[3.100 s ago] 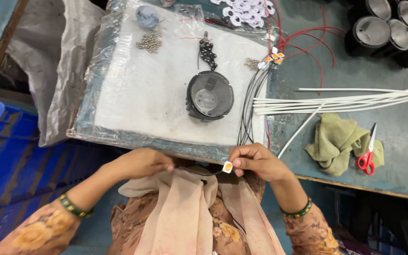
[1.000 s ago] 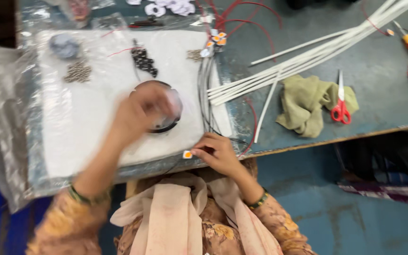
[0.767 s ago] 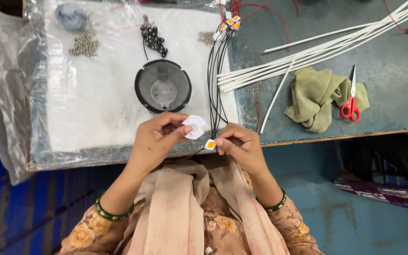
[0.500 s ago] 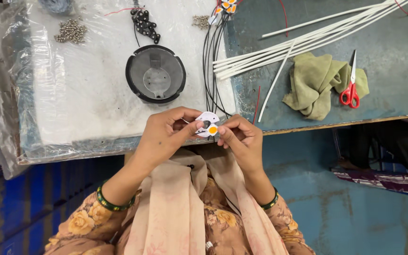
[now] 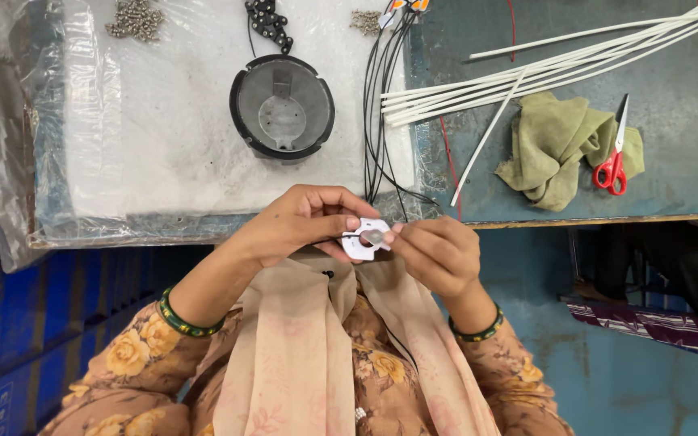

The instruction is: The person cuts white plastic rods with scissors, then threads a red wire through a white plastic LED mount. They place the mount into a black heat sink, use a green soldering iron to solder the wire connections, and finally insert a white rod into the assembly.

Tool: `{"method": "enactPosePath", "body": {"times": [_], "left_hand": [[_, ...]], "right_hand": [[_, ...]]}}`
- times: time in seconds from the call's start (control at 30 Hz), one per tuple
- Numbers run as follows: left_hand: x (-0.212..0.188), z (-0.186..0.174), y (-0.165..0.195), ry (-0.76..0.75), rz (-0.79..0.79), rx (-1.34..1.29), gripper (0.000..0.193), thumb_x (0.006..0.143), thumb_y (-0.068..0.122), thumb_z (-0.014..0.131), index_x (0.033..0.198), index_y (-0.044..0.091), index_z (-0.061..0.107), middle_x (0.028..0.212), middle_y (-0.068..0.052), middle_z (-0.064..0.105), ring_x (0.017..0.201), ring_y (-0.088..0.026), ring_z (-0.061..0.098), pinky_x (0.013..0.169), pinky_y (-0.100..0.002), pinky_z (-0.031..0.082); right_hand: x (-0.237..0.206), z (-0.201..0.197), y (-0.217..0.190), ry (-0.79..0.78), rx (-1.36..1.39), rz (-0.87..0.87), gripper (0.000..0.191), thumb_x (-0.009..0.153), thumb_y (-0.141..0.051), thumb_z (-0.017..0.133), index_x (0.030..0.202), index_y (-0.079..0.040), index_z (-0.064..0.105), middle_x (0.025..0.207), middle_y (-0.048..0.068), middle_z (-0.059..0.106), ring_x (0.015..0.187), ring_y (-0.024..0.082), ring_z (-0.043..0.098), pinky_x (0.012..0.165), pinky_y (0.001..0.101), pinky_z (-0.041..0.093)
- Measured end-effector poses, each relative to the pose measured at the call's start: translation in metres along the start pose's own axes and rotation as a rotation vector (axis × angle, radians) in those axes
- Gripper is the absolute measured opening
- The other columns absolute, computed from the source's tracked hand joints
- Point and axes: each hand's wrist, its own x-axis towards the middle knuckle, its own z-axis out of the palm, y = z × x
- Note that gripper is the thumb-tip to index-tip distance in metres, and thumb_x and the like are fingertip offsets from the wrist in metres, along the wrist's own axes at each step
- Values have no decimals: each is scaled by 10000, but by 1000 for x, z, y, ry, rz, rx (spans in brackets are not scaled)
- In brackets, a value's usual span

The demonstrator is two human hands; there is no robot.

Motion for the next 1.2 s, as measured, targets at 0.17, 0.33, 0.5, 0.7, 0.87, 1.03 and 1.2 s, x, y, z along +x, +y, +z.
{"method": "enactPosePath", "body": {"times": [0.17,0.33,0.5,0.7,0.87,1.03,1.2], "left_hand": [[1,5,1,59,39,-25,333,993,154,629,1277,-18,662,1085,-97,734,935,-139,737,784,-278,651],[-4,16,-4,184,188,95,385,937,66,728,1299,-30,636,1087,-53,668,936,-96,684,781,-259,611],[-9,19,-8,240,275,61,521,941,55,726,1442,14,586,1084,-33,638,954,-82,652,831,-230,553],[-9,18,-7,233,311,146,376,958,41,704,1324,-26,655,1202,-45,626,1057,-105,675,909,-246,568],[-10,18,-3,300,353,151,323,968,37,694,1282,-36,674,1175,-42,614,1043,-109,683,900,-249,578],[-14,17,2,368,390,268,302,957,50,713,1251,-16,703,1132,-44,626,989,-90,674,852,-229,564],[-21,18,8,417,400,446,294,958,108,719,1247,51,731,1087,-35,648,920,-72,646,787,-211,536]], "right_hand": [[4,-9,3,-145,-10,-69,297,749,3,803,1046,-3,782,968,68,657,794,208,688,606,299,554],[1,1,-1,-116,23,61,307,773,69,797,1064,-29,782,997,72,649,811,198,674,630,299,556],[-9,14,-12,-107,79,356,401,778,124,729,1095,-115,790,1053,77,644,906,209,668,721,298,571],[-11,16,-9,-146,162,490,414,832,138,736,1109,-163,798,1057,66,592,898,160,653,708,260,557],[-2,24,-20,-112,92,513,358,836,122,757,1103,-115,787,1039,84,597,857,169,635,667,267,515],[6,38,-35,1,158,658,281,832,91,758,1060,-74,764,1041,93,583,836,144,612,678,261,510],[7,44,-36,231,779,1130,222,895,-42,734,1093,-64,634,1090,19,578,814,62,679,632,188,565]]}}
